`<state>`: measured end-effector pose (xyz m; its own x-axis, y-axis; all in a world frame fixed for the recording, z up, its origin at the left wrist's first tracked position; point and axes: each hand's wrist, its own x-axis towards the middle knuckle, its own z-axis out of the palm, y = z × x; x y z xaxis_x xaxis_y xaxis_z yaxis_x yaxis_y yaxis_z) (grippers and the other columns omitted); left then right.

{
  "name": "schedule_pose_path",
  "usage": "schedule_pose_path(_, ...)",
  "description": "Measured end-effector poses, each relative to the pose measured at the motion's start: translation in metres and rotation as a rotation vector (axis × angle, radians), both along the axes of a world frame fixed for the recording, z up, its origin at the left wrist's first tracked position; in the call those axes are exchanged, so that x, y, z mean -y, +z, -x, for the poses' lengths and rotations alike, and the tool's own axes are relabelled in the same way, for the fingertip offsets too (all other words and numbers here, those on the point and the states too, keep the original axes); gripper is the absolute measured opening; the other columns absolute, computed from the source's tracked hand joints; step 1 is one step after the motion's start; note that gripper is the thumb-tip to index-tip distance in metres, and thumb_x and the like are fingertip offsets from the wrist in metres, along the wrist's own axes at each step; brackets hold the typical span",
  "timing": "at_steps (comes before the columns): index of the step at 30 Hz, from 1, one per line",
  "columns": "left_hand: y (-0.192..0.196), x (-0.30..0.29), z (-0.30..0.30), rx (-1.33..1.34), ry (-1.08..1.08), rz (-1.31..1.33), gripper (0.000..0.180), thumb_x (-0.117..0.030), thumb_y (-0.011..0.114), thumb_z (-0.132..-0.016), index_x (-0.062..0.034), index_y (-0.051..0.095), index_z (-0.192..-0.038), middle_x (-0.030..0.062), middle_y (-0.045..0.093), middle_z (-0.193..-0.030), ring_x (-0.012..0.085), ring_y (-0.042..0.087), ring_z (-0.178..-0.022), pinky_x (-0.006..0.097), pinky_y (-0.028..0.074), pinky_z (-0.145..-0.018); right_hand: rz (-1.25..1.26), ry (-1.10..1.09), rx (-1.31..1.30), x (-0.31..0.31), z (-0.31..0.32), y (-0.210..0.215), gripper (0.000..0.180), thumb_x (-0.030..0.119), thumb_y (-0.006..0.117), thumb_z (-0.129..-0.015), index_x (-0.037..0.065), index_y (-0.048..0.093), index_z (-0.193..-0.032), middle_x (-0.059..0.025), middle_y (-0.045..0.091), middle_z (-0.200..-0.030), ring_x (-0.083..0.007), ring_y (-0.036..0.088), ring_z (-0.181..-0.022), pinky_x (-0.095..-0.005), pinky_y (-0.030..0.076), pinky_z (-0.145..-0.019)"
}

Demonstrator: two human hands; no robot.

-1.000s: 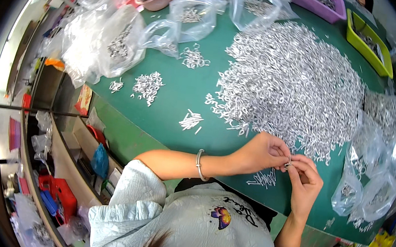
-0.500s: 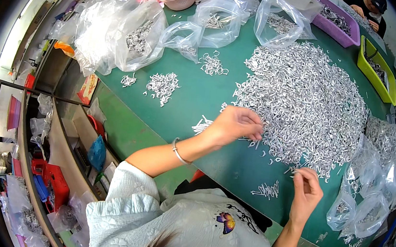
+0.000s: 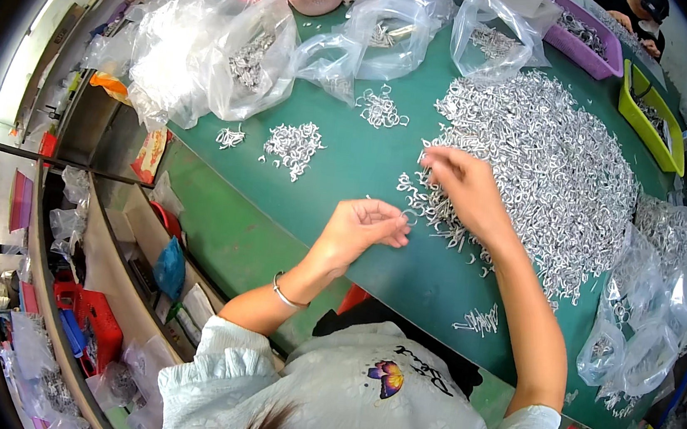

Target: The person sorts small metal rings and pins by hand, separating them from a large pile into smaller groups and placing specific hardware into plastic bags.

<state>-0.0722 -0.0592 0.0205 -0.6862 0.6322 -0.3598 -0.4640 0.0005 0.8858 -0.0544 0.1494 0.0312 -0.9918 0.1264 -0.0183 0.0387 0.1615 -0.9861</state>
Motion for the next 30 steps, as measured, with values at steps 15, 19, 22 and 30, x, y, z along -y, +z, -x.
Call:
schedule_pose_path(15,0.009,-0.079,-0.04,0.122,-0.366,-0.114,0.017,-0.008,0.063,-0.093,0.0068,0.064,-0.101,0.0137,0.069,-0.095,0.0175,0.068,-0.083,0.029,0.057,-0.078,-0.339,-0.266,0.0,-0.025,-0.157,0.033,0.006,0.004,0.068,-0.086,0.0,0.066,-0.09,-0.0059,0.066,-0.08,-0.0129,0.056,-0.064,-0.0261,0.043,-0.056)
schedule_pose_path(19,0.009,-0.101,-0.054,0.129,-0.486,-0.121,0.018,-0.006,0.062,-0.094,0.007,0.063,-0.106,0.0143,0.069,-0.097,0.0182,0.068,-0.084,0.029,0.056,-0.079,-0.392,-0.296,0.025,-0.028,-0.177,0.041,0.007,0.002,0.068,-0.085,0.0,0.065,-0.09,-0.0095,0.064,-0.08,-0.019,0.059,-0.065,-0.0303,0.046,-0.057)
schedule_pose_path(22,0.014,-0.105,-0.06,0.058,-0.457,-0.143,0.032,-0.001,0.063,-0.092,0.0061,0.056,-0.122,0.0128,0.067,-0.103,0.0176,0.067,-0.091,0.028,0.055,-0.083,-0.469,-0.449,-0.029,-0.054,-0.194,0.049,0.005,0.003,0.066,-0.085,0.0,0.068,-0.088,-0.0118,0.067,-0.081,-0.0189,0.066,-0.071,-0.0301,0.051,-0.063)
schedule_pose_path(30,0.003,-0.096,-0.059,-0.052,-0.505,-0.092,0.029,0.004,0.063,-0.09,0.0055,0.059,-0.119,0.0103,0.065,-0.106,0.0145,0.063,-0.097,0.027,0.053,-0.089,-0.976,-1.076,0.382,-0.241,-0.265,0.045,0.018,0.012,0.064,-0.089,-0.002,0.07,-0.098,-0.0183,0.071,-0.088,-0.0273,0.069,-0.077,-0.0345,0.052,-0.071)
